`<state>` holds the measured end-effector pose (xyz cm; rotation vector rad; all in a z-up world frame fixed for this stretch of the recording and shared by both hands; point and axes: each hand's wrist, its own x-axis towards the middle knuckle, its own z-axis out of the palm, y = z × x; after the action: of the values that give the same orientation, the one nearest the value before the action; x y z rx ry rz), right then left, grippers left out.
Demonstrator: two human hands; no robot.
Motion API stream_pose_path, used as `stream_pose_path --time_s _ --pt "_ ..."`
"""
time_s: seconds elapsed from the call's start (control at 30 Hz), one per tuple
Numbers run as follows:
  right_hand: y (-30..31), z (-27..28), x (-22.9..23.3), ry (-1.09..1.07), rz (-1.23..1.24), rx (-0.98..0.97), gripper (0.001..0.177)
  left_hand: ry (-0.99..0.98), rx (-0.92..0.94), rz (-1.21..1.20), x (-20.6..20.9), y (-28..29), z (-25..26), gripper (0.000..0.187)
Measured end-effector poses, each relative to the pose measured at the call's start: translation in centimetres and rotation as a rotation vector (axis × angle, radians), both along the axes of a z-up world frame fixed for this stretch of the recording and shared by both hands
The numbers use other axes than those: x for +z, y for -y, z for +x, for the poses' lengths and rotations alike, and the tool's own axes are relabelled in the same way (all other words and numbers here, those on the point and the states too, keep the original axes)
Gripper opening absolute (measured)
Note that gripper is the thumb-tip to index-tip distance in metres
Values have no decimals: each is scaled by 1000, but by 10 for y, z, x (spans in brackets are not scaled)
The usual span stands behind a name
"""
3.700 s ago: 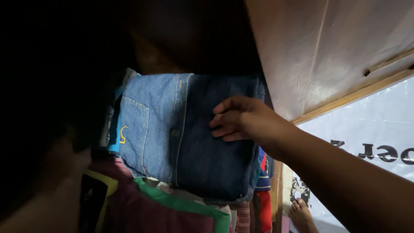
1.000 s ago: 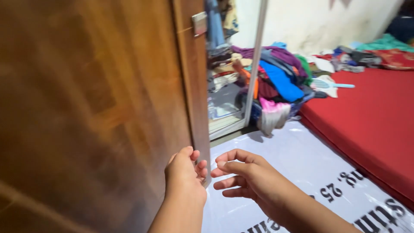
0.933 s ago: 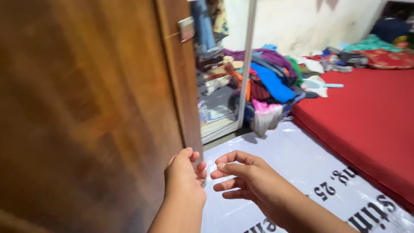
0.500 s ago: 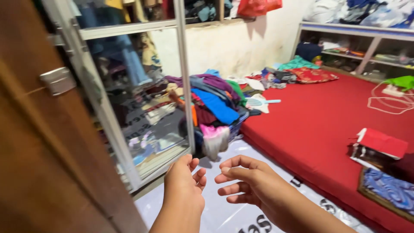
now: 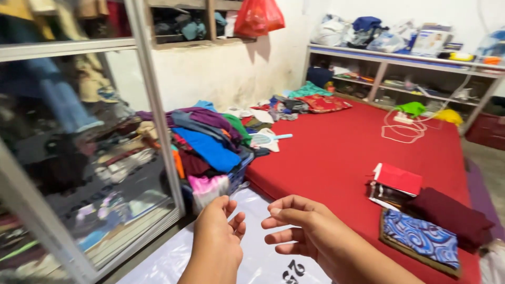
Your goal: Organizing and putting away folded clothes into a wooden wardrobe.
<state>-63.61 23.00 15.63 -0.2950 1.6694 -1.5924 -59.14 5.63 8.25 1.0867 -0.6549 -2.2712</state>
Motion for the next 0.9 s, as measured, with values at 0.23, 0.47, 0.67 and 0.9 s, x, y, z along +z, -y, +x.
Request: stream_pose_path --time_s 0.23,0.47,0.67,0.9 --pt "35 -92 -11 18 -29 -125 22 11 -119 25 -12 34 -107 17" --pt "106 -194 -14 56 -109 -247 22 44 -272 -14 -10 107 -229 14" --pt "141 -255 -15 93 -214 -369 21 46 -402 -33 -5 151 -312 12" --pt "135 -323 -21 59 -195 -476 22 32 -448 -43 16 152 -386 13"
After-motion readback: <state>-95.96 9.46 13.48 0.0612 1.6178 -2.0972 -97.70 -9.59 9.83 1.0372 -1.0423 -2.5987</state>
